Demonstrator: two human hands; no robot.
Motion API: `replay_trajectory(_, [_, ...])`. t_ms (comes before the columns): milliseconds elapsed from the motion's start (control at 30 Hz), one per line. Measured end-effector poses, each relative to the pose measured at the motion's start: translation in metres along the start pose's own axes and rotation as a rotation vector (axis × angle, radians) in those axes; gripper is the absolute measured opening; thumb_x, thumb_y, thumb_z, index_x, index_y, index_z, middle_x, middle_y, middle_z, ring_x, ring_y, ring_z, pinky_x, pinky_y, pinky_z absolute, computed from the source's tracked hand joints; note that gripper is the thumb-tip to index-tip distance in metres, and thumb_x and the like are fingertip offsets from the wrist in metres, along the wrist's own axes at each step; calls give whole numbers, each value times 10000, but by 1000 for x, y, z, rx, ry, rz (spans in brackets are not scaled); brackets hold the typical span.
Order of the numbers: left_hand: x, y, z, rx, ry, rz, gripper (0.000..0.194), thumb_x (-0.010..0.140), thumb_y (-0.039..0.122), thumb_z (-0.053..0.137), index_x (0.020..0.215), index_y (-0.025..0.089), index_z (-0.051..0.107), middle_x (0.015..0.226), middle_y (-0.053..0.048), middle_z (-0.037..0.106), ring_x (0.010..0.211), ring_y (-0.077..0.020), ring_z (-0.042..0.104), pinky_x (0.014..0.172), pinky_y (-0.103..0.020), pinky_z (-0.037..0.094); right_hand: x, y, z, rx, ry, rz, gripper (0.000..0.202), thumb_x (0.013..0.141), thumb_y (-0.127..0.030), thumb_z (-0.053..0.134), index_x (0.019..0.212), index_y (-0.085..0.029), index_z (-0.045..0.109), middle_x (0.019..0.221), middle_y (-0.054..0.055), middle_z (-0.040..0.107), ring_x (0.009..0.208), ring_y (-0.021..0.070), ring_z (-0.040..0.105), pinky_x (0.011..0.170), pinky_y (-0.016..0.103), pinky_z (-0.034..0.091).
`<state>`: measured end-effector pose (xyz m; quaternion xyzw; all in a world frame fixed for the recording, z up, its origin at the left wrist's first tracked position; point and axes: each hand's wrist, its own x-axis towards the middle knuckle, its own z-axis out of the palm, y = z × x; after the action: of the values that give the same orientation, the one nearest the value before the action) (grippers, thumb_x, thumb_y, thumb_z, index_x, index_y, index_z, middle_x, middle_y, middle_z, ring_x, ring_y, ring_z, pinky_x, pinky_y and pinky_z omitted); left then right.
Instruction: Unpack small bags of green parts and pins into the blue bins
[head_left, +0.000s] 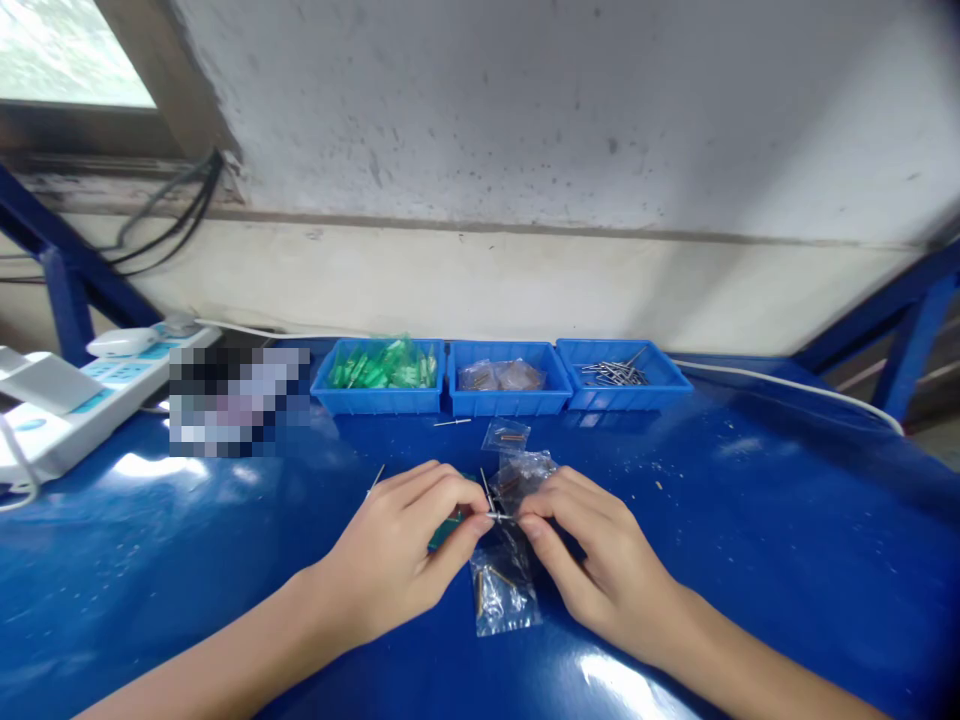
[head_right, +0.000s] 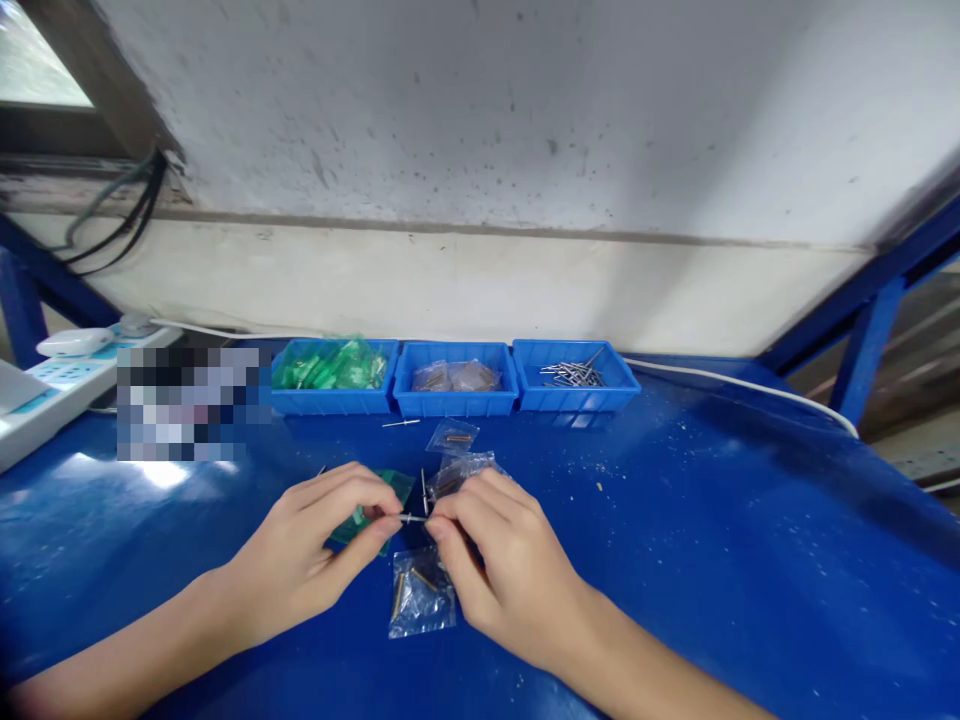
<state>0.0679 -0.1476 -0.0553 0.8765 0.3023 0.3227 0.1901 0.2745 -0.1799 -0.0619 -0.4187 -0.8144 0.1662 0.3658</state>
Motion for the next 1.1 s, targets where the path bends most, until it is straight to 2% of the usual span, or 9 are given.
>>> replay_trajectory(133, [-1,5,0,-11,-23,-77,99,890,145,462,817,174,524,780,-15,590,712,-121,553,647,-255,431,-2,-4,0,-36,5,20,144,853,-236,543,988,-187,531,782,25,578,714,163,520,668,319,425])
replay_trajectory(367, [-1,4,4,-29,-98,-103,160,912,161,419,782,179,510,708,2,574,650,-115,538,613,-249,420,-4,-1,1,-53,-26,-17,64,872,-145,486,890,-194,523,763,20,570,703,152,499,644,307,387])
replay_trajectory(467, [-1,1,4,30,-97,-43,62,893,182,476,923,194,529,762,5,621,676,-126,571,641,-263,435,-4,2,2,-59,-29,4,54,884,-162,482,904,-186,526,760,24,565,702,151,493,637,306,382])
replay_trajectory(533, [-3,0,4,113,-61,23,113,866,189,529,978,207,527,797,4,644,694,-142,584,659,-283,438,-3,3,2,-66,-26,-3,59,891,-168,477,902,-183,533,750,23,566,694,149,489,636,307,381])
replay_trajectory(667, [-5,0,5,198,-13,74,121,837,154,575,930,217,533,786,15,652,682,-146,576,665,-293,426,-4,2,2,-21,-17,14,70,898,-181,472,878,-185,539,728,18,561,683,145,490,625,300,387])
replay_trajectory(767, [-5,2,4,132,-14,41,77,846,148,558,883,207,526,757,17,640,659,-132,564,660,-284,422,-3,1,2,13,-21,55,41,887,-209,499,896,-187,532,737,16,560,684,145,503,625,301,404])
replay_trajectory(833, [-4,3,3,65,-31,-7,44,863,154,529,858,198,523,735,16,626,644,-123,558,647,-273,423,-3,0,1,13,-6,42,97,865,-233,541,947,-185,527,754,18,567,690,146,511,636,307,415])
replay_trajectory(1000, [-4,7,3,-43,-118,-82,149,904,154,449,781,186,527,671,21,593,617,-102,552,594,-232,421,-3,-1,1,-11,-10,-31,53,878,-183,498,874,-187,551,744,17,566,690,140,497,628,297,397])
replay_trajectory(1100, [-4,5,5,-37,-116,-68,67,891,177,486,894,195,550,712,16,612,646,-110,569,617,-237,438,-3,0,2,-26,-5,-13,74,887,-181,486,855,-180,552,725,14,556,674,137,484,620,294,385])
